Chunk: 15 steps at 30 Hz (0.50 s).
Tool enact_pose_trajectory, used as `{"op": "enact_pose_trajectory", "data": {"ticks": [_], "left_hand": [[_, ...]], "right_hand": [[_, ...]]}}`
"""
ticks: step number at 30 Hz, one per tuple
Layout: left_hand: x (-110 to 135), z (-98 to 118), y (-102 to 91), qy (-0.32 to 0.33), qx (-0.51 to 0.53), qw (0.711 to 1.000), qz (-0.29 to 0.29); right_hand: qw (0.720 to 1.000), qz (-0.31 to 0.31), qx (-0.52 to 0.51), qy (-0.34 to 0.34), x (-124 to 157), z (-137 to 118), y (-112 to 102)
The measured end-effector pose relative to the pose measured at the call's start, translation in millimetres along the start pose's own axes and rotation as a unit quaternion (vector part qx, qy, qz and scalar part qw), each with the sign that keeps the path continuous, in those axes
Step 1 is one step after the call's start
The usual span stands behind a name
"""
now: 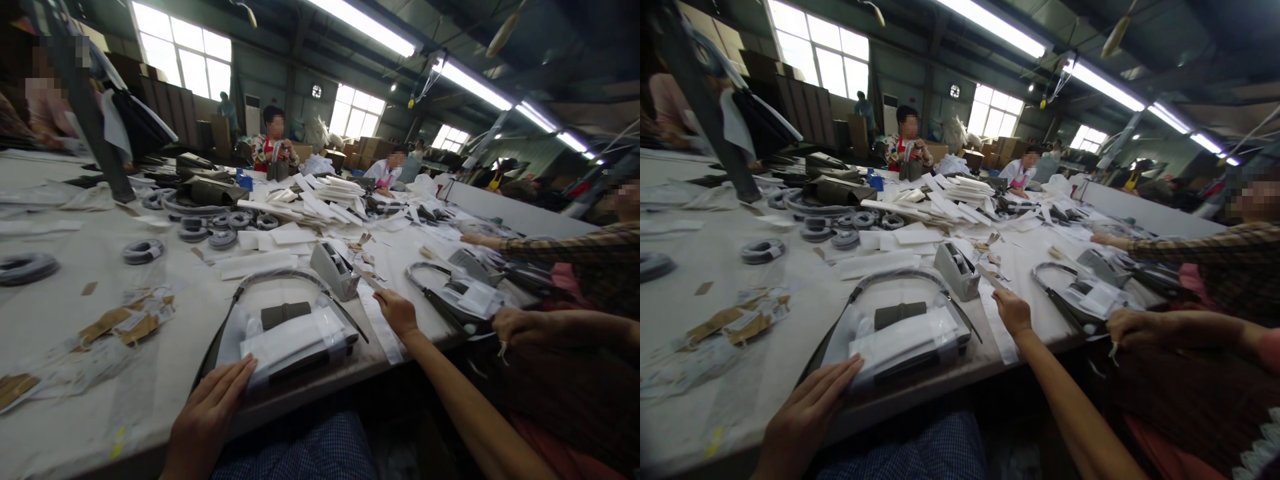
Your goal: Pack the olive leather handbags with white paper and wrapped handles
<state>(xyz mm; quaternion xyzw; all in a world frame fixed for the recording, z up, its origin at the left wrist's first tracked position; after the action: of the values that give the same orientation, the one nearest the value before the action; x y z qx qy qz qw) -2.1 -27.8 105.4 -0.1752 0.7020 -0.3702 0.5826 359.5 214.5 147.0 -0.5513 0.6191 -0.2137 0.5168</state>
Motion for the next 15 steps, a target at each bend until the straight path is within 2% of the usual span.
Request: {"op": "enact_pose_trajectory", "data": {"ticks": [3,5,8,11,15], "left_hand": [[0.4,-1.5,0.4,-0.005,0.005,1.0,0.0],[0.4,-2.2,1.3,-0.011,0.016,1.0,-0.005],[0.1,-2.7,3.4,-0.027,0.035,0.999,-0.021],[-0.8,-3.2,3.7,-0.052,0.047,0.997,-0.036],[-1.9,-7.0,2.1,-0.096,0.045,0.994,-0.042]], "right_hand": [[0.995,-0.02,0.044,-0.086,8.8,-30.2,-18.5],[0.978,-0.025,0.078,-0.191,18.2,-67.1,-29.7],[0.935,-0.037,0.073,-0.346,39.5,-133.1,-41.0],[0.915,-0.135,0.012,-0.381,50.7,-186.4,-33.6],[0.868,-0.292,-0.031,-0.401,62.5,-250.0,-2.7]]}}
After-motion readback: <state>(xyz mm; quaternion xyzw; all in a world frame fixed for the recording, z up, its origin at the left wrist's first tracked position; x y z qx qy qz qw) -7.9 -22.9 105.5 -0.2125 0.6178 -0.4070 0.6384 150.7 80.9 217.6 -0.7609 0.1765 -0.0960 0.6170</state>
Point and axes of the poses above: each hand's wrist, its own x-axis away from the middle knuckle, its own y-axis out of the palm, z = x × y, the point moved 10 cm from there along -x, towards the middle knuckle, and after that the axes turned 3 degrees about -x, right-handed, at the moved point
